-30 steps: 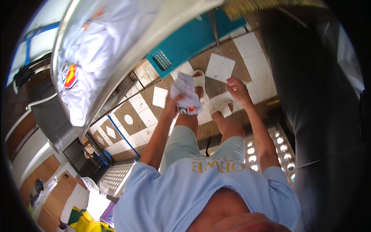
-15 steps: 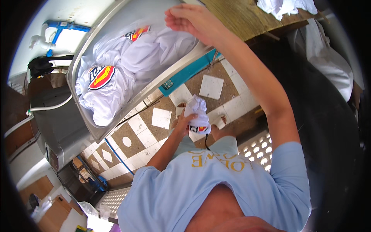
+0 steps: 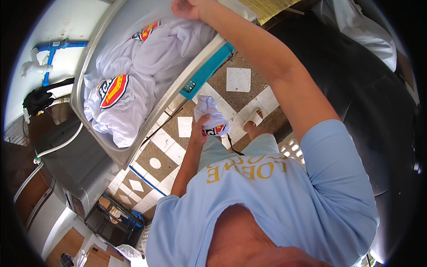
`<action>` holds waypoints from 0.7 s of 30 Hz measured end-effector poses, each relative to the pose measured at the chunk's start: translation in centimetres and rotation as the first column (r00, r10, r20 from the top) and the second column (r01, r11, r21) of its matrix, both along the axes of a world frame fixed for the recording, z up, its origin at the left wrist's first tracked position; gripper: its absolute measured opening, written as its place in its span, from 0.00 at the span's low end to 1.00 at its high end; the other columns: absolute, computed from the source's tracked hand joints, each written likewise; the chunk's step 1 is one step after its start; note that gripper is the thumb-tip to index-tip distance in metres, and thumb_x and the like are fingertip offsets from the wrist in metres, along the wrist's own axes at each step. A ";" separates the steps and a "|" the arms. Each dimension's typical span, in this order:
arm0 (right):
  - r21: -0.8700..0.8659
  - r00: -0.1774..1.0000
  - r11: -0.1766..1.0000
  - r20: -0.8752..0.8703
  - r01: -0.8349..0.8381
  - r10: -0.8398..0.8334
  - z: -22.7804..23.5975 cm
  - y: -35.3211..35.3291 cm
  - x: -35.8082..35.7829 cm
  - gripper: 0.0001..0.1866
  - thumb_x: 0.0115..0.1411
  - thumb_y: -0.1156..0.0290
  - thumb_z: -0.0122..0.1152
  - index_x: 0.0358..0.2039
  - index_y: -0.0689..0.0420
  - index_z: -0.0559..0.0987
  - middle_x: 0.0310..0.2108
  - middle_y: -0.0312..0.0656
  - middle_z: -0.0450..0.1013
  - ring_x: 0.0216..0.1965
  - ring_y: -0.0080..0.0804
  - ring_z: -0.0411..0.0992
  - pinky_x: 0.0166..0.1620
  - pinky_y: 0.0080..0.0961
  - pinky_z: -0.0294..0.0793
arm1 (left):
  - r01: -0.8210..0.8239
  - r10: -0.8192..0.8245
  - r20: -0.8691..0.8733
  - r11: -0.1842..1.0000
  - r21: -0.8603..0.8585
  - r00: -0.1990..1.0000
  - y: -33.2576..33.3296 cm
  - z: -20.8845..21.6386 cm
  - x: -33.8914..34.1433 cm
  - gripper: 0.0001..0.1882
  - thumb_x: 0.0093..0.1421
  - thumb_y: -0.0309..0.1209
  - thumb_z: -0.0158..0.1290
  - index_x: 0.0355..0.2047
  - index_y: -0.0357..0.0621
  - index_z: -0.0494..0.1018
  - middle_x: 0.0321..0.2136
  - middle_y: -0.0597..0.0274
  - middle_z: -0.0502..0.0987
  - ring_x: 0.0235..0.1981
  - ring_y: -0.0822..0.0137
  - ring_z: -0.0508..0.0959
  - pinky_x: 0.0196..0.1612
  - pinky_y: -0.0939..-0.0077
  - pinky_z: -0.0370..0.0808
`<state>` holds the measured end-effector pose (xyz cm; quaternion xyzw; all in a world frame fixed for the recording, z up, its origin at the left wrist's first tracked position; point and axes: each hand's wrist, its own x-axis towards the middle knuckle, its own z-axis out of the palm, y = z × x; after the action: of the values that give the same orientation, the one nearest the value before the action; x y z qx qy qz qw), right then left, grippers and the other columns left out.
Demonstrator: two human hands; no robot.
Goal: The person washes white garments by hand in a sink filled with water, rubbing soap onto specific spots and scrubing the fabric together before lifting items out to inspect them.
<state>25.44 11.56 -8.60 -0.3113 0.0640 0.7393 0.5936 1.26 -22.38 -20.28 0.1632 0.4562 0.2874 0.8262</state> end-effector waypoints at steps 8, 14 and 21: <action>0.388 0.967 0.921 -0.244 0.029 0.072 8.2 -16.3 11.8 0.08 0.59 0.72 0.46 0.22 0.56 0.66 0.21 0.34 0.64 0.22 0.23 0.63 0.26 0.17 0.67 | 0.053 -0.051 0.016 0.990 -0.134 0.999 -2.9 0.0 -0.6 0.29 0.53 0.32 0.53 0.54 0.38 0.60 0.44 0.54 0.73 0.45 0.59 0.75 0.50 0.64 0.73; 0.057 0.938 0.966 0.232 0.252 -0.258 -9.1 -25.4 16.9 0.14 0.65 0.70 0.39 0.26 0.62 0.68 0.25 0.42 0.68 0.25 0.29 0.65 0.32 0.22 0.70 | 0.109 -0.107 0.024 0.950 -0.291 0.994 -3.7 -5.1 0.2 0.32 0.49 0.26 0.57 0.55 0.40 0.59 0.41 0.59 0.72 0.42 0.64 0.74 0.47 0.68 0.72; -0.178 0.823 0.974 0.567 0.141 -0.016 -27.3 -19.6 4.5 0.13 0.62 0.70 0.44 0.37 0.66 0.73 0.29 0.46 0.73 0.24 0.33 0.71 0.26 0.30 0.73 | 0.125 -0.167 -0.084 0.922 -0.365 0.982 -3.8 -14.5 -0.3 0.37 0.46 0.24 0.61 0.56 0.38 0.59 0.41 0.58 0.71 0.42 0.66 0.73 0.46 0.73 0.71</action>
<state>29.90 -8.08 -35.88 -0.5736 -0.0222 0.5786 0.5794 0.95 -26.15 -34.75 0.0595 0.5336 0.1273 0.8340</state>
